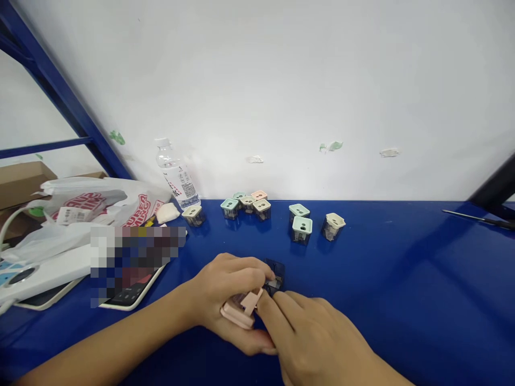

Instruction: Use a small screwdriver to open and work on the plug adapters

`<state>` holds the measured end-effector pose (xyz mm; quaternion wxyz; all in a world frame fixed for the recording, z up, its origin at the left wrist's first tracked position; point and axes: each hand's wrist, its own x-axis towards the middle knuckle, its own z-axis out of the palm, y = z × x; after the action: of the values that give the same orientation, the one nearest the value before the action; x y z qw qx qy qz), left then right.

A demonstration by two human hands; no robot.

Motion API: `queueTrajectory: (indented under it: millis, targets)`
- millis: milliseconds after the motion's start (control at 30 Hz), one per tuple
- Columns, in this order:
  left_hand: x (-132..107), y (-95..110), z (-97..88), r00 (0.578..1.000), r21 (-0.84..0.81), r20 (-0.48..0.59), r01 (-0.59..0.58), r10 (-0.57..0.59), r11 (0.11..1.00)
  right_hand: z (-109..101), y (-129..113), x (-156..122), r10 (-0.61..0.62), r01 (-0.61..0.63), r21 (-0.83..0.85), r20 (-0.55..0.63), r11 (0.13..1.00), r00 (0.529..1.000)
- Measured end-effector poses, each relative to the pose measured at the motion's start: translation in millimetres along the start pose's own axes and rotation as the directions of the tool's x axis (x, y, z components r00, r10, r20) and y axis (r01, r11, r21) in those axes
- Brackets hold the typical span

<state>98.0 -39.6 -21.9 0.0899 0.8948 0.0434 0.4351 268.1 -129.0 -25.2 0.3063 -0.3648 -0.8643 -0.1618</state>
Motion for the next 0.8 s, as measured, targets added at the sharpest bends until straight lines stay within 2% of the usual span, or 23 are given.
queueTrajectory:
  millis: [100,167,233,400,533,600,667,800]
  targets:
    - [0,-1,1.1,0.997,-0.135,-0.063,0.029,-0.038,0.990,0,0,3,0.017,-0.016,0.041,-0.012,0.999,1.000]
    - [0,-3,-1.2,0.995,-0.170,-0.071,0.054,-0.066,0.984,-1,1,6,0.032,-0.030,0.049,-0.026,0.998,0.999]
    - [0,-6,-4.7,0.996,-0.153,-0.050,0.064,-0.072,0.986,-3,5,9,0.030,-0.029,0.038,-0.015,0.999,0.999]
    - [2,-9,-8.8,0.998,-0.064,-0.024,0.049,-0.051,0.997,-9,22,9,-0.019,0.012,0.054,0.140,0.998,0.990]
    - [3,-9,-9.9,0.984,-0.125,-0.155,0.069,-0.088,0.990,-15,35,5,0.005,-0.024,0.109,0.171,0.994,0.985]
    - [1,-10,-12.6,0.974,-0.077,-0.193,0.104,-0.117,0.992,-17,40,3,0.052,-0.080,0.141,0.189,0.987,0.980]
    - [-1,-13,-16.0,0.982,0.064,-0.138,0.139,-0.130,0.988,-18,44,1,0.088,-0.124,0.167,0.209,0.978,0.974]
    - [-7,-17,-20.2,0.984,0.347,0.102,0.104,-0.148,0.932,-16,43,-1,0.047,-0.089,0.150,0.267,0.985,0.963]
